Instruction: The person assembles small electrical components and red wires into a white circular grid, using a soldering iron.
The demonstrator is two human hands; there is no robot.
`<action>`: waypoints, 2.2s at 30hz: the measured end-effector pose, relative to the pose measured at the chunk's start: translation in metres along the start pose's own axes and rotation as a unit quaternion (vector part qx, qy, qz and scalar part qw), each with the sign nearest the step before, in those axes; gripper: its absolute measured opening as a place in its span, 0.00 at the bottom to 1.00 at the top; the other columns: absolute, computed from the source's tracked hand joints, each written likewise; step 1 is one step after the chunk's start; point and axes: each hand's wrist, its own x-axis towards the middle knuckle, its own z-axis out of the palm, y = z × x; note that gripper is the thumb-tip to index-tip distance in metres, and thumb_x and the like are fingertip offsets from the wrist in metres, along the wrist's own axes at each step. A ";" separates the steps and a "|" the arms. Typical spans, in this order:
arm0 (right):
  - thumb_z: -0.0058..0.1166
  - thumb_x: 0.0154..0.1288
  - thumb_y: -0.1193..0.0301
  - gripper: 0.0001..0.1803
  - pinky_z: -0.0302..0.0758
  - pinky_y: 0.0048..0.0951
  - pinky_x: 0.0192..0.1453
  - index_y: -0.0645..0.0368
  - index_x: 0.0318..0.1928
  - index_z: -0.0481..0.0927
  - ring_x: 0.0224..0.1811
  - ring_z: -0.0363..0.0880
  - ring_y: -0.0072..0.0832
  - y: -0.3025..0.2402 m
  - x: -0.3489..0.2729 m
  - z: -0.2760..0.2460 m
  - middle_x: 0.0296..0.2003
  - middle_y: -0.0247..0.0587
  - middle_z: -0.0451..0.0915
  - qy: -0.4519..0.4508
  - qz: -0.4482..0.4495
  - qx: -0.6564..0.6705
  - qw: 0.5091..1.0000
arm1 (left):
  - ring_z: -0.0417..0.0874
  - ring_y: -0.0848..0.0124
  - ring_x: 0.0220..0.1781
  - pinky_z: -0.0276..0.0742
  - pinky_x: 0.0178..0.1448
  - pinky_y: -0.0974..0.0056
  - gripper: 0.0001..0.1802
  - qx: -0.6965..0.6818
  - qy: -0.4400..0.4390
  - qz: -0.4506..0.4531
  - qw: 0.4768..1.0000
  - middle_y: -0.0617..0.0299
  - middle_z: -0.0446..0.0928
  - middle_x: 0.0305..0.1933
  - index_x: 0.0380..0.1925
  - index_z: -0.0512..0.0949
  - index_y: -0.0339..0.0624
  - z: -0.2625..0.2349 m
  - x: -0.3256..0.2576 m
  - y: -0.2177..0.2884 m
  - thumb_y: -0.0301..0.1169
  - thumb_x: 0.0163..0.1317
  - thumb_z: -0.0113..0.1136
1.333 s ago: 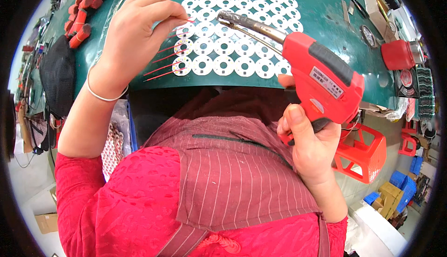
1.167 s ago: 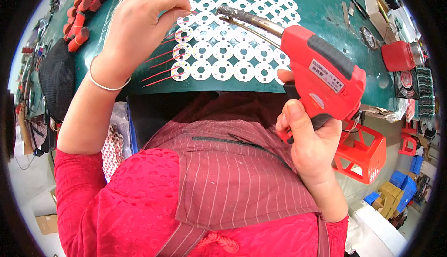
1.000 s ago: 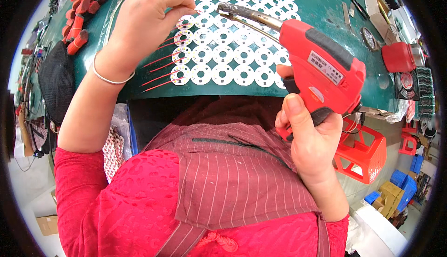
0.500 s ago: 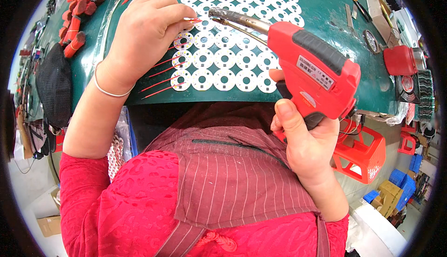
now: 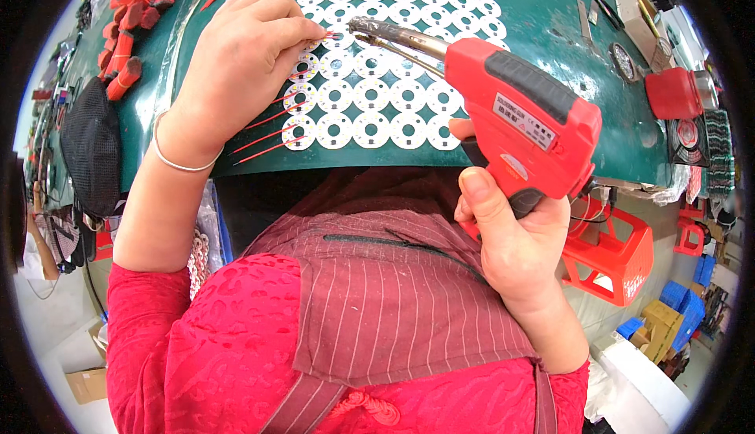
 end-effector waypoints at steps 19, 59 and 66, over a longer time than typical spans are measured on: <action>0.57 0.67 0.73 0.21 0.73 0.18 0.28 0.67 0.58 0.71 0.26 0.73 0.16 -0.001 -0.002 0.004 0.52 0.50 0.79 0.023 -0.007 0.035 0.999 | 0.79 0.54 0.38 0.75 0.43 0.56 0.13 -0.011 -0.049 -0.084 0.995 0.54 0.77 0.35 0.39 0.80 0.42 -0.002 -0.007 0.001 0.19 0.53 0.56; 0.52 0.71 0.69 0.30 0.73 0.40 0.65 0.65 0.68 0.60 0.65 0.70 0.44 0.003 -0.001 -0.001 0.63 0.56 0.68 0.037 -0.047 -0.015 0.998 | 0.81 0.57 0.36 0.77 0.41 0.59 0.06 0.008 -0.039 -0.160 0.986 0.58 0.79 0.31 0.33 0.84 0.42 -0.009 -0.014 -0.007 0.27 0.55 0.62; 0.51 0.72 0.69 0.30 0.73 0.39 0.65 0.65 0.69 0.58 0.65 0.71 0.44 0.005 0.001 0.000 0.64 0.58 0.68 0.052 -0.044 -0.005 0.998 | 0.81 0.57 0.37 0.76 0.43 0.57 0.07 0.141 -0.041 -0.093 0.985 0.58 0.79 0.32 0.32 0.83 0.43 -0.006 -0.011 -0.003 0.24 0.56 0.57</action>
